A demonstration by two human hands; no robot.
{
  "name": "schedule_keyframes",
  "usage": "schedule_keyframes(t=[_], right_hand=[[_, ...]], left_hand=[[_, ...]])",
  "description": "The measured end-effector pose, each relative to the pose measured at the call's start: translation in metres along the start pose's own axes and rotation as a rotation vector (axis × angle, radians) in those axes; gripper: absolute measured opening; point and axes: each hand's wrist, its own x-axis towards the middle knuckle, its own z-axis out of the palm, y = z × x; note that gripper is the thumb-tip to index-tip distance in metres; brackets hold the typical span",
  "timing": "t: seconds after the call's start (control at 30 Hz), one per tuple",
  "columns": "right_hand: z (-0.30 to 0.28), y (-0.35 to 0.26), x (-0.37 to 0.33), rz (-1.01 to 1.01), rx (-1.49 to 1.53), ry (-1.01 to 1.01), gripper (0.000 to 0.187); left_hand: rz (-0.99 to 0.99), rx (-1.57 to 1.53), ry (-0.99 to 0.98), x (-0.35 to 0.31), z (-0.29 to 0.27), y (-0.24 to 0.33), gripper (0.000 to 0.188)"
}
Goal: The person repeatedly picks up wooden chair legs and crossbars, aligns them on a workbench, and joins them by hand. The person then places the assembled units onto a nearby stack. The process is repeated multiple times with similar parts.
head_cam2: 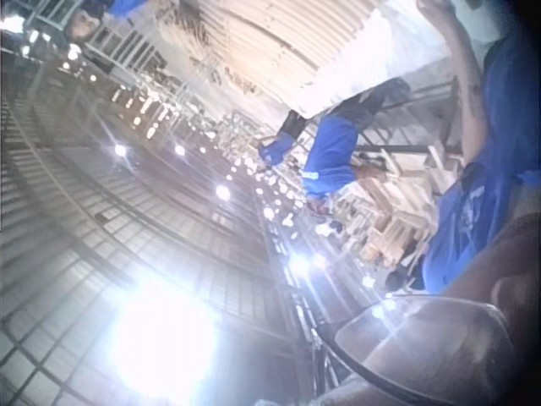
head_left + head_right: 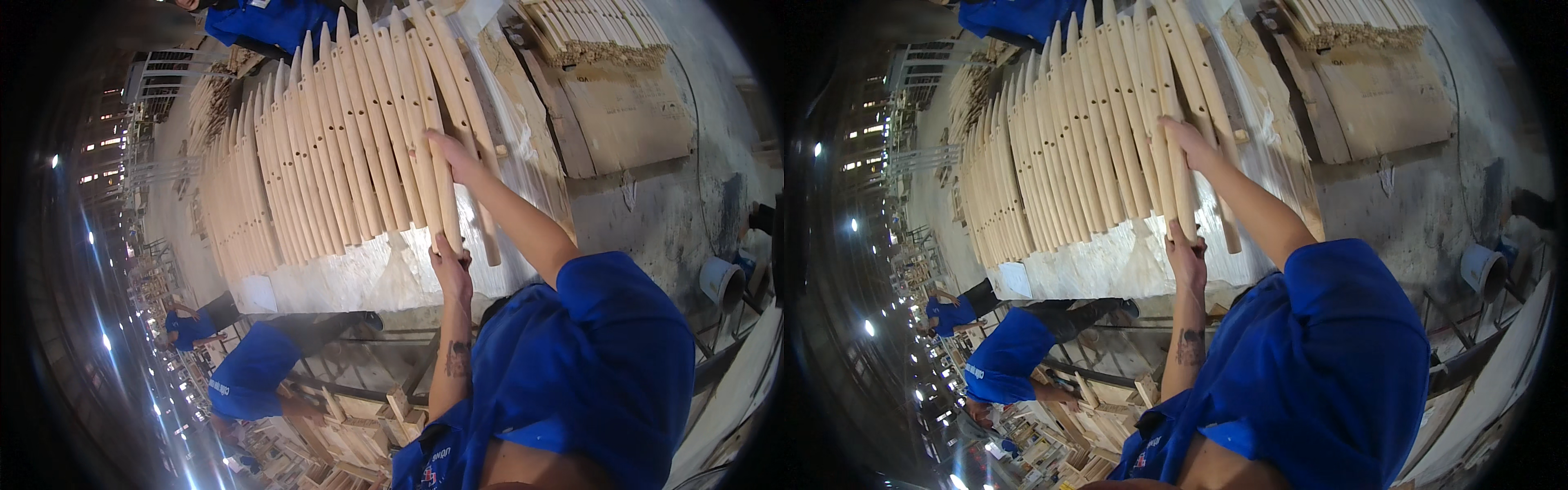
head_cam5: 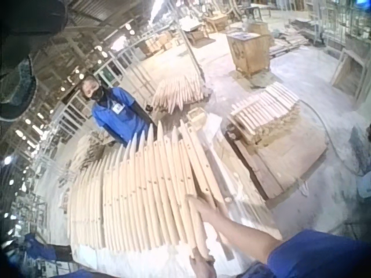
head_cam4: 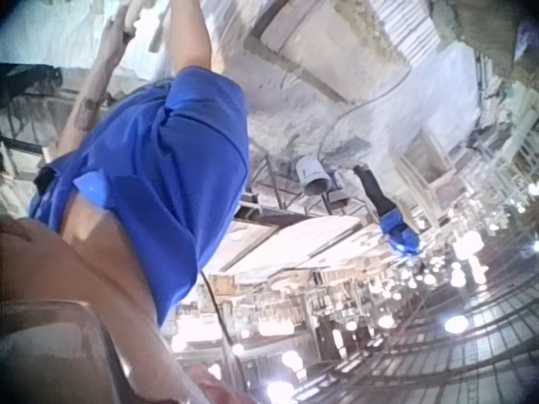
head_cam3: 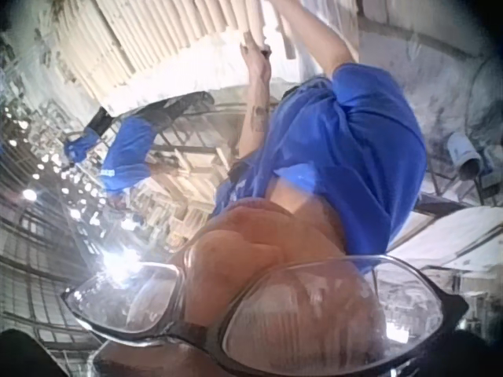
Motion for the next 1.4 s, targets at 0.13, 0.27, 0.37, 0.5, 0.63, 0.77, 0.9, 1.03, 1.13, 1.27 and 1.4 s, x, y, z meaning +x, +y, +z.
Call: schedule_keyframes(t=[0.13, 0.27, 0.37, 0.5, 0.63, 0.77, 0.9, 1.03, 1.13, 1.27, 1.4], right_hand=[[0.009, -0.009, 0.015, 0.133, 0.087, 0.009, 0.045], [0.002, 0.01, 0.002, 0.088, 0.017, -0.037, 0.04], [0.01, 0.019, -0.019, 0.065, -0.083, -0.098, 0.041], [0.045, 0.026, -0.066, 0.091, -0.075, -0.211, 0.045], [0.09, 0.026, -0.117, 0.034, -0.229, -0.416, 0.046], [0.143, 0.062, -0.183, 0.012, -0.484, -0.806, 0.046], [0.175, 0.091, -0.257, -0.148, -0.945, -0.801, 0.039], [0.215, 0.112, -0.353, -0.423, -1.249, -1.133, 0.068], [0.248, 0.13, -0.431, -0.489, -1.31, -1.515, 0.083], [0.294, 0.132, -0.496, -0.531, -1.568, -1.983, 0.092], [0.352, 0.151, -0.562, -0.811, -1.551, -2.462, 0.096]], left_hand=[[0.054, 0.035, -0.012, -0.023, -0.025, -0.005, 0.039], [0.067, 0.067, -0.013, -0.036, -0.048, -0.011, 0.038], [0.055, 0.063, -0.011, -0.039, -0.072, -0.029, 0.037], [0.116, -0.032, -0.07, -0.048, -0.106, -0.06, 0.034], [0.172, -0.065, -0.173, -0.069, -0.128, -0.074, 0.033], [0.429, 0.284, -0.008, -0.098, -0.173, -0.099, 0.047], [0.958, 0.922, 0.707, -0.175, -0.193, -0.053, 0.064], [1.29, 1.598, 1.361, -0.305, -0.237, 0.024, 0.054], [1.197, 2.047, 1.947, -0.395, -0.272, 0.059, 0.064], [1.248, 2.131, 2.285, -0.466, -0.303, 0.032, 0.058], [0.798, 1.9, 2.498, -0.525, -0.291, -0.006, 0.055]])
